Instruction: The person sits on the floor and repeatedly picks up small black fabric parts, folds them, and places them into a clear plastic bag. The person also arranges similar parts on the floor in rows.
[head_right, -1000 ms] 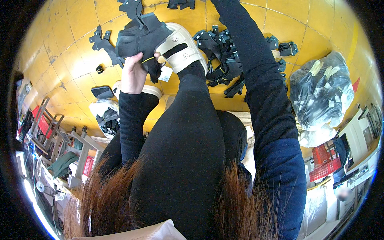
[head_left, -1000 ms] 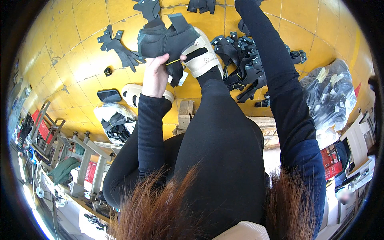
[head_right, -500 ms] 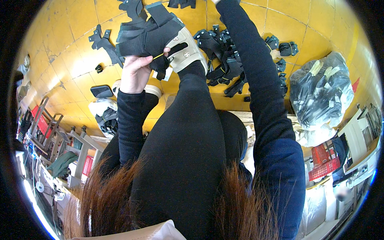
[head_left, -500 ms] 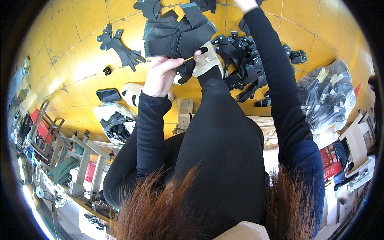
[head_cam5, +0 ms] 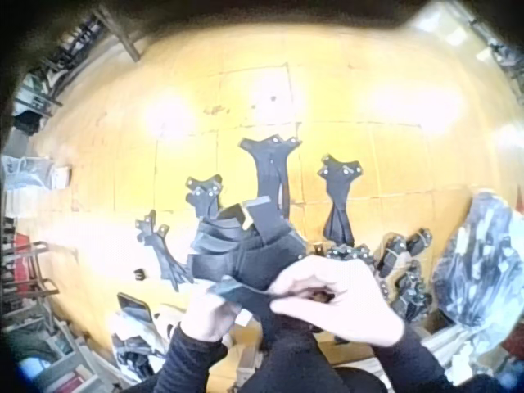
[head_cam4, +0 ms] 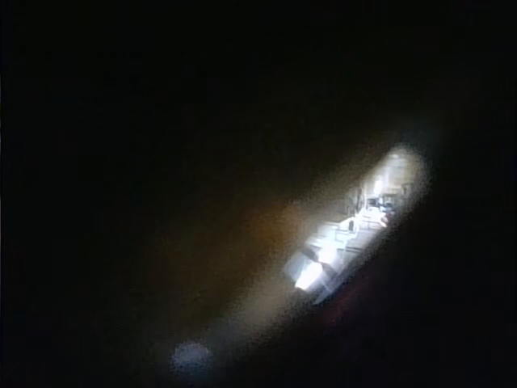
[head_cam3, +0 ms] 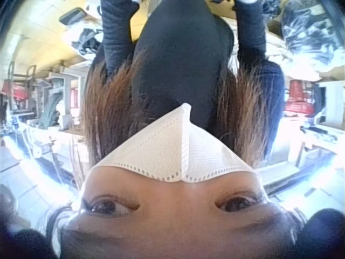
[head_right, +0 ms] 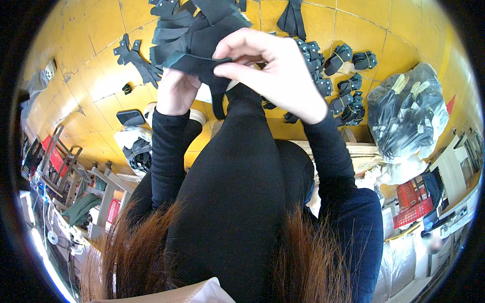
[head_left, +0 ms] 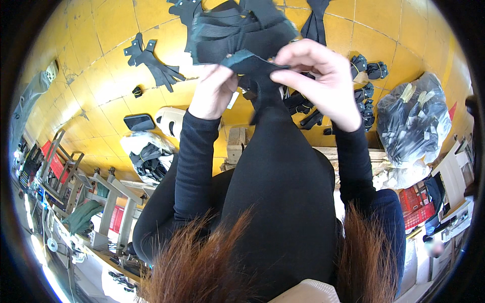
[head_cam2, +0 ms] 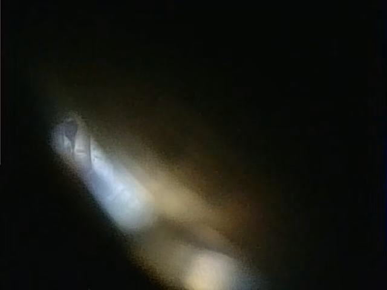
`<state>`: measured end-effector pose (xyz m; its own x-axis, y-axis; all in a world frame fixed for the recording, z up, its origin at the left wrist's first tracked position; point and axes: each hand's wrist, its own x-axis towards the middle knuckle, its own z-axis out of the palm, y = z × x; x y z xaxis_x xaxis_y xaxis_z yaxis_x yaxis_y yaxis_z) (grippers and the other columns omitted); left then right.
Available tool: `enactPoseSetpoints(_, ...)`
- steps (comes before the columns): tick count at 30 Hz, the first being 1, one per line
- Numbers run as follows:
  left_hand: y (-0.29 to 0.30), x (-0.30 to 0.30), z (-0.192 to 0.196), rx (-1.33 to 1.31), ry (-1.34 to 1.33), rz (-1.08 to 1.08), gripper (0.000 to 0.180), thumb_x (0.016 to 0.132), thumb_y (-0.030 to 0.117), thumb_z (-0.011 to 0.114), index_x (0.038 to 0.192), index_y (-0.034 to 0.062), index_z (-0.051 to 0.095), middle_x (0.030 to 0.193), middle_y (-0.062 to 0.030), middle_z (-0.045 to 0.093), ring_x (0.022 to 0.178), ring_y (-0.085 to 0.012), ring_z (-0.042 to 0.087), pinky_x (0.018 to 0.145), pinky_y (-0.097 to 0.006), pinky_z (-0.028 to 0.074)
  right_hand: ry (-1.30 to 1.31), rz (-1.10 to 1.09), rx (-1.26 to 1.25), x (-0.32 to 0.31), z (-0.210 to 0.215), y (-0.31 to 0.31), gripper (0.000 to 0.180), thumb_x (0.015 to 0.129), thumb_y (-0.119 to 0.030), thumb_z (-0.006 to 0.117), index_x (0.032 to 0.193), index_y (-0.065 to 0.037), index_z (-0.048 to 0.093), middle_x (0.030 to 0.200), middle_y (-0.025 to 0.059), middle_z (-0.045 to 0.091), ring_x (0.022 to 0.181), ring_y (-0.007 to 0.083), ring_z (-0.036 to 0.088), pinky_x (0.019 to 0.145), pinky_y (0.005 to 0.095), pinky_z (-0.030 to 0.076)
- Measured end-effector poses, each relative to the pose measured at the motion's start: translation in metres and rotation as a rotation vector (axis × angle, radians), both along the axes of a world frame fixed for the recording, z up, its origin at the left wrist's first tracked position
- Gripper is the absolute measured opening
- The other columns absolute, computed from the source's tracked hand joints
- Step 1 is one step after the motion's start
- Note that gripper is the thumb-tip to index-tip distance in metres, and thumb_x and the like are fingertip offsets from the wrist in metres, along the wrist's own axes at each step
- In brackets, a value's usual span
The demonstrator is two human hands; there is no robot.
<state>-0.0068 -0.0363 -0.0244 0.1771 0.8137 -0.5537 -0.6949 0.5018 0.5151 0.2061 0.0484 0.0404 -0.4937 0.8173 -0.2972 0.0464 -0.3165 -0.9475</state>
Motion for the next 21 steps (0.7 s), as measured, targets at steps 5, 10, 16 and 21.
enactPoseSetpoints(5, 0.000, 0.008, -0.008, 0.237, 0.355, -0.182, 0.030, 0.088, 0.019, 0.066, 0.112, 0.0015, 0.060, 0.102, -0.0085, 0.064, 0.088, -0.0149, 0.059, 0.075, -0.026, 0.048, -0.267, -0.117, 0.340, -0.013, -0.014, -0.012, 0.015, 0.079, -0.005, 0.071, 0.093, -0.004, 0.065, 0.084, 0.0059, 0.064, 0.071, 0.0126, 0.065, 0.064, 0.0221, 0.050)
enactPoseSetpoints(10, 0.032, 0.024, 0.023, 0.125, 0.645, -0.481, 0.034, 0.079, 0.024, 0.077, 0.100, -0.0011, 0.066, 0.084, -0.0091, 0.067, 0.077, -0.0129, 0.060, 0.068, -0.025, 0.049, -0.407, -0.098, 0.711, -0.004, -0.018, -0.002, 0.012, 0.077, -0.007, 0.072, 0.088, -0.007, 0.068, 0.091, 0.0064, 0.061, 0.079, 0.0195, 0.062, 0.070, 0.0280, 0.050)
enactPoseSetpoints(16, 0.027, 0.025, 0.028, 0.206, 0.567, -0.400, 0.043, 0.080, 0.025, 0.076, 0.110, -0.0019, 0.063, 0.098, -0.0104, 0.069, 0.089, -0.0157, 0.062, 0.082, -0.028, 0.050, -0.522, -0.139, 0.765, 0.002, -0.002, 0.011, 0.030, 0.081, -0.003, 0.066, 0.111, -0.007, 0.065, 0.113, 0.0095, 0.060, 0.100, 0.0220, 0.059, 0.087, 0.0303, 0.046)
enactPoseSetpoints(21, 0.028, 0.023, 0.029, 0.154, 0.406, -0.370, 0.046, 0.081, 0.020, 0.074, 0.118, -0.0031, 0.057, 0.109, -0.0105, 0.066, 0.100, -0.0183, 0.060, 0.091, -0.030, 0.047, -0.325, -0.236, 0.405, 0.008, -0.011, 0.006, 0.039, 0.080, -0.005, 0.070, 0.118, -0.008, 0.062, 0.104, 0.0046, 0.057, 0.087, 0.0149, 0.054, 0.082, 0.0261, 0.043)
